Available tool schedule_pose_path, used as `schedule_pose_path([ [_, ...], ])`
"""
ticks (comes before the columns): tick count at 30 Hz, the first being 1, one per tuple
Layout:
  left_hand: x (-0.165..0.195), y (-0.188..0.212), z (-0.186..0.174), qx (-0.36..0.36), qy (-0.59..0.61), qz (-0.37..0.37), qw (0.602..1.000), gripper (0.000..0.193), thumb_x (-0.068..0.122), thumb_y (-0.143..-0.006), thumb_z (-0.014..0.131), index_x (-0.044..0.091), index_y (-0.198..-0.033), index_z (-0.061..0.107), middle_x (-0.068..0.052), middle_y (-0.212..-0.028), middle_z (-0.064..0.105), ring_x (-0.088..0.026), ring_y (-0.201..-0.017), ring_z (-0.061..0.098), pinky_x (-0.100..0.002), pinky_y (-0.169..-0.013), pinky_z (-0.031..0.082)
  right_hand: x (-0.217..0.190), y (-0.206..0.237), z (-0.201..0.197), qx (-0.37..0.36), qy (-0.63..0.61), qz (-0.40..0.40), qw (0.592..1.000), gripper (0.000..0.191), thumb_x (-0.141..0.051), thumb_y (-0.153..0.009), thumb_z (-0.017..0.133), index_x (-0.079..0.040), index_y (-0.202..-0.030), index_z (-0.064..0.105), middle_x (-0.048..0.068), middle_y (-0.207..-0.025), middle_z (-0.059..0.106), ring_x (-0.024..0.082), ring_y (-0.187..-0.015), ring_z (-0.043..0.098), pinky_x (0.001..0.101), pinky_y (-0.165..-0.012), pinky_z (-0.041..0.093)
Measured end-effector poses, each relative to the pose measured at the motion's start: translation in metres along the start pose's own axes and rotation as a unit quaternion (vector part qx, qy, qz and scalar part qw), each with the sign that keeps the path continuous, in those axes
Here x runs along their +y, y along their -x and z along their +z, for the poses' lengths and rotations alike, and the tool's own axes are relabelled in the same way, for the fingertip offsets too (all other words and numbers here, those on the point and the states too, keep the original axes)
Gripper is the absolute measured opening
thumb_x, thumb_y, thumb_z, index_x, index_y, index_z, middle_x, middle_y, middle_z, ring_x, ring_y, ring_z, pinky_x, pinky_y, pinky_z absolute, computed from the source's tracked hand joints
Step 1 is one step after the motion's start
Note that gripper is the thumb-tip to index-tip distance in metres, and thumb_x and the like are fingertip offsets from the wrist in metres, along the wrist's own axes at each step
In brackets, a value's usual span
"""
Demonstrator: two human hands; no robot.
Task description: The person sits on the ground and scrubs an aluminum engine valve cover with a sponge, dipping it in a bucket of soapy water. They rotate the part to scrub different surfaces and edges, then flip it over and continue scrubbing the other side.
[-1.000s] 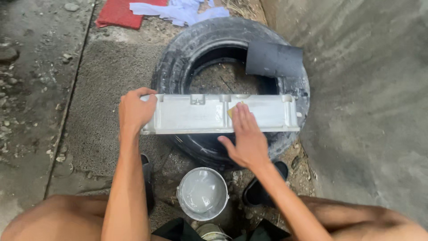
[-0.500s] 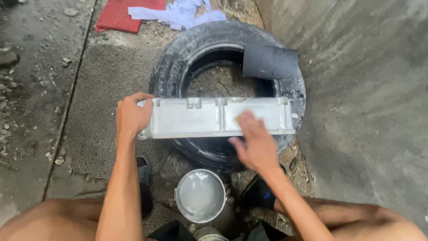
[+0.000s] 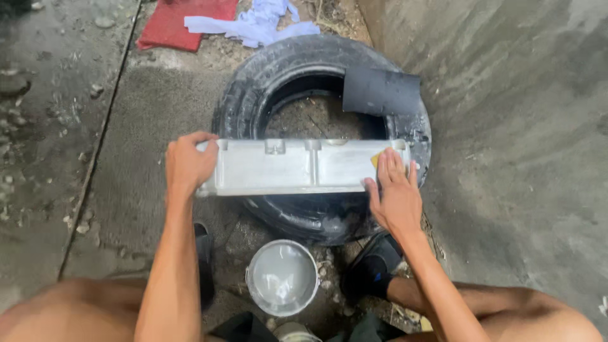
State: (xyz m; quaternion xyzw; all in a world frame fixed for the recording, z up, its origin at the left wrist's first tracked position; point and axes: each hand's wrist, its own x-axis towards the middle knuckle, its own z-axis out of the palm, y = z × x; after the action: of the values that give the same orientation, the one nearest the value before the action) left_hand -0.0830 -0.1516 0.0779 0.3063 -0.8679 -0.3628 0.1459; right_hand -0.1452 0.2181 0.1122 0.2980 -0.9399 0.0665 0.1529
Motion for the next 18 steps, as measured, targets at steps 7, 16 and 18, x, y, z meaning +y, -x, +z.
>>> schedule_pose_path([
  [7, 0.001, -0.001, -0.005, -0.007, -0.007, 0.004, 1.000, 0.031, 0.027, -0.082, 0.065, 0.018, -0.106, 0.083, -0.026, -0.098, 0.074, -0.042, -0.096, 0.072, -0.046, -0.092, 0.054, -0.053, 0.006, 0.027, -0.006, -0.172, -0.057, 0.983, 0.067, -0.029, -0.092, 0.066, 0.008, -0.144, 0.046, 0.029, -0.151, 0.045, 0.044, -0.143, 0.039, 0.0546, -0.119, 0.026],
  [16, -0.001, 0.003, -0.001, -0.007, 0.006, 0.009, 1.000, 0.029, 0.027, -0.084, 0.066, 0.017, -0.106, 0.082, -0.023, -0.094, 0.075, -0.041, -0.092, 0.073, -0.045, -0.088, 0.056, 0.020, 0.018, 0.043, 0.017, -0.077, 0.040, 0.996, 0.071, -0.032, -0.103, 0.058, 0.018, -0.149, 0.037, 0.037, -0.159, 0.033, 0.050, -0.151, 0.029, 0.0504, -0.126, 0.023],
  [18, 0.000, 0.003, 0.000, -0.017, 0.011, -0.016, 1.000, 0.029, 0.027, -0.083, 0.066, 0.019, -0.105, 0.082, -0.023, -0.091, 0.075, -0.040, -0.089, 0.074, -0.046, -0.086, 0.057, -0.011, 0.019, 0.054, 0.001, -0.112, 0.011, 0.994, 0.074, -0.032, -0.100, 0.059, 0.019, -0.149, 0.037, 0.037, -0.160, 0.031, 0.050, -0.151, 0.028, 0.0514, -0.125, 0.021],
])
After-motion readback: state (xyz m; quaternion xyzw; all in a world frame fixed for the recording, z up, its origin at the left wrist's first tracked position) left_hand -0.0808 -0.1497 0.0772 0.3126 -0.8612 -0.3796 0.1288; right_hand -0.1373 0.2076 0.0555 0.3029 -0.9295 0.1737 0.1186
